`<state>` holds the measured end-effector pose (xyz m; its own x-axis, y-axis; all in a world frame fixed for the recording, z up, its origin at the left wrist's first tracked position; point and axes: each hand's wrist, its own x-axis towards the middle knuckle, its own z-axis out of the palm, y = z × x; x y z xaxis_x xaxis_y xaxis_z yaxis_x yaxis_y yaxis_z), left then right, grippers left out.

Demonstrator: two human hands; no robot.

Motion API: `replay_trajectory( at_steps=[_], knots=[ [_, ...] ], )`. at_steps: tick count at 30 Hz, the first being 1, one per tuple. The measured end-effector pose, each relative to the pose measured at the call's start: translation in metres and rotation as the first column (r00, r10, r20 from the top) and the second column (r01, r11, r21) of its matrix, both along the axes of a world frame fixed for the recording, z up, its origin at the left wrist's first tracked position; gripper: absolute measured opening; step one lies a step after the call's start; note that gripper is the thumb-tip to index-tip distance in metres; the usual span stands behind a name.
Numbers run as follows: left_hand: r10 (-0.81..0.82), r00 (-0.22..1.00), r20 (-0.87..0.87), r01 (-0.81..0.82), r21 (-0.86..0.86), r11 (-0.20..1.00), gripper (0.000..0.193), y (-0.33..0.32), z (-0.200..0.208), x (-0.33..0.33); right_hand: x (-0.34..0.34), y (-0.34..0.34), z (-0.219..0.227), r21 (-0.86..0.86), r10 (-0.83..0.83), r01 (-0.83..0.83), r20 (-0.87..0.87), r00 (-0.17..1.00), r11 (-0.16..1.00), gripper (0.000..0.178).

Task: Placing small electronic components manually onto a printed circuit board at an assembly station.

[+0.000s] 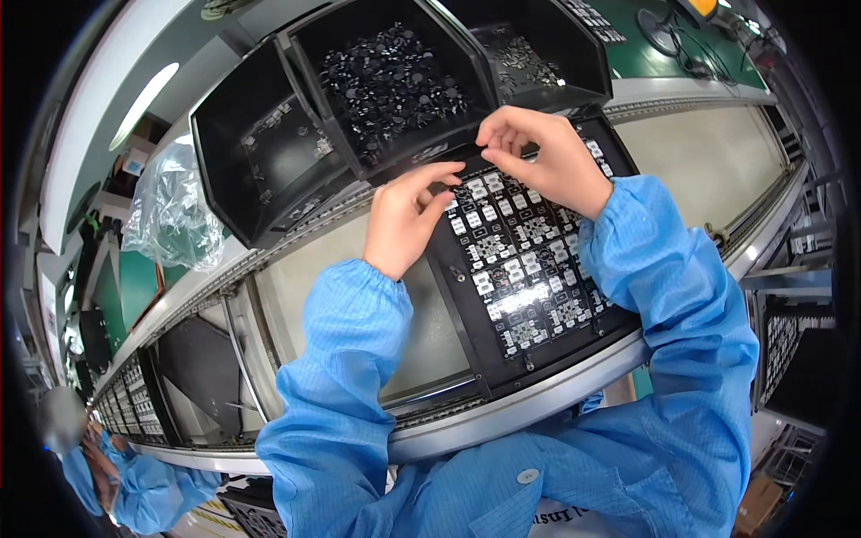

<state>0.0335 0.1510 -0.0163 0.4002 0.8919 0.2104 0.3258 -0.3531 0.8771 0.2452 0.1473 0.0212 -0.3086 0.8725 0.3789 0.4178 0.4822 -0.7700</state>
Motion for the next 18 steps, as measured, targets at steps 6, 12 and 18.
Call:
replay_trajectory(
  at_steps=[6,12,18],
  knots=[
    [-0.056,0.97,-0.236,0.1,0.182,0.978,0.033,0.004,0.004,0.006,0.007,0.004,0.008,0.044,0.003,-0.002,-0.018,1.0,0.999,0.014],
    [-0.091,0.933,-0.348,0.223,0.36,0.906,0.032,0.011,0.001,0.009,0.015,0.007,0.011,0.033,0.017,-0.014,-0.074,0.997,0.999,0.012],
    [-0.125,0.941,-0.313,0.218,0.282,0.934,0.033,0.016,0.006,0.008,0.021,0.01,0.019,0.066,0.028,-0.024,-0.071,0.997,0.998,0.012]
  ],
)
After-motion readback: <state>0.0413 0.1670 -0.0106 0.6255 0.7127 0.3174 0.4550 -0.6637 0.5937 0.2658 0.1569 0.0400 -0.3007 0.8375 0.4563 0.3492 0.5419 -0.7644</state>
